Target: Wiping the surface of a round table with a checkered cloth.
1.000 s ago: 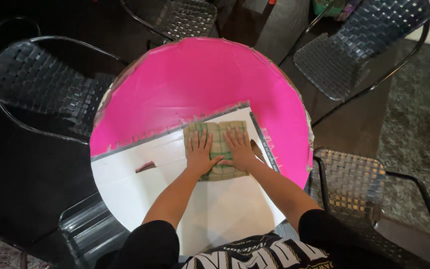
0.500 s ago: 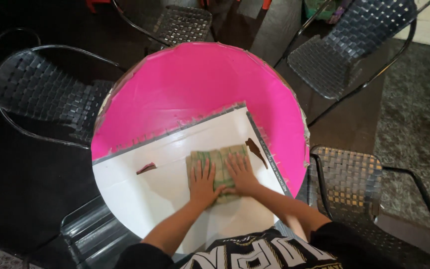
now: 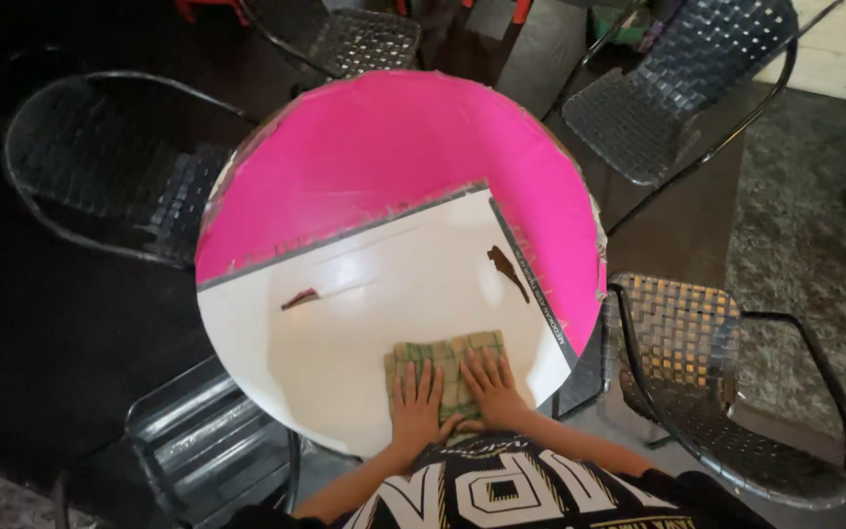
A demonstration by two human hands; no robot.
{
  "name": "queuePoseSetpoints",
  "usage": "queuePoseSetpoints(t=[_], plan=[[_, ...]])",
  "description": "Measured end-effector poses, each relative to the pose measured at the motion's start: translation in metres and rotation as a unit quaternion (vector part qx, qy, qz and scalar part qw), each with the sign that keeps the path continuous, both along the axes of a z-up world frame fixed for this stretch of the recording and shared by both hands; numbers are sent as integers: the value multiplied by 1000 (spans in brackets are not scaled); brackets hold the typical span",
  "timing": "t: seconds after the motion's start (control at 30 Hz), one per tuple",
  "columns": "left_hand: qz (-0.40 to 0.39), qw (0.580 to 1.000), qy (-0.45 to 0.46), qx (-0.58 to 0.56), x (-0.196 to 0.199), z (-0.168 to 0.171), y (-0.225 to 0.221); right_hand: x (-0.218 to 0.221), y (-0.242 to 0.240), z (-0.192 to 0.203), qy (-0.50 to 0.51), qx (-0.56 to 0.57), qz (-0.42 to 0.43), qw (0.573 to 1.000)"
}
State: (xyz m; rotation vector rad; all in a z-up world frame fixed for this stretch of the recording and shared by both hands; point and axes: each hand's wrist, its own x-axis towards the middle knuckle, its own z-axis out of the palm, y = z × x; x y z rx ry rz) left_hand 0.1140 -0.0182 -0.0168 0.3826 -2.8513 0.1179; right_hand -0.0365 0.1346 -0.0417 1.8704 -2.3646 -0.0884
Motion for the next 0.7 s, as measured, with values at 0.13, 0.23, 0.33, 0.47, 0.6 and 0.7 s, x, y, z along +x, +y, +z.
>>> queuePoseSetpoints(t=[0.13,0.23,0.33,0.47,0.6,0.7], plan=[[14,999,29,-20,-5,-3,-1,0,-8,30,20,-14,2,1000],[4,1000,28,-5,-1,-4,2,9,-18,81,-199,275,-83,937],[8,1000,26,-7,-2,-7,1,10,-14,77,-181,246,-88,948],[0,978,-160,136,-9,61,-4,13,3,49,-55,135,-80,986],[-44,956,-140,252,-3,21,1,16,17,20,-166,124,-142,968],[-57,953,-156,255,-5,33,3,22,22,30,-200,111,-161,960]])
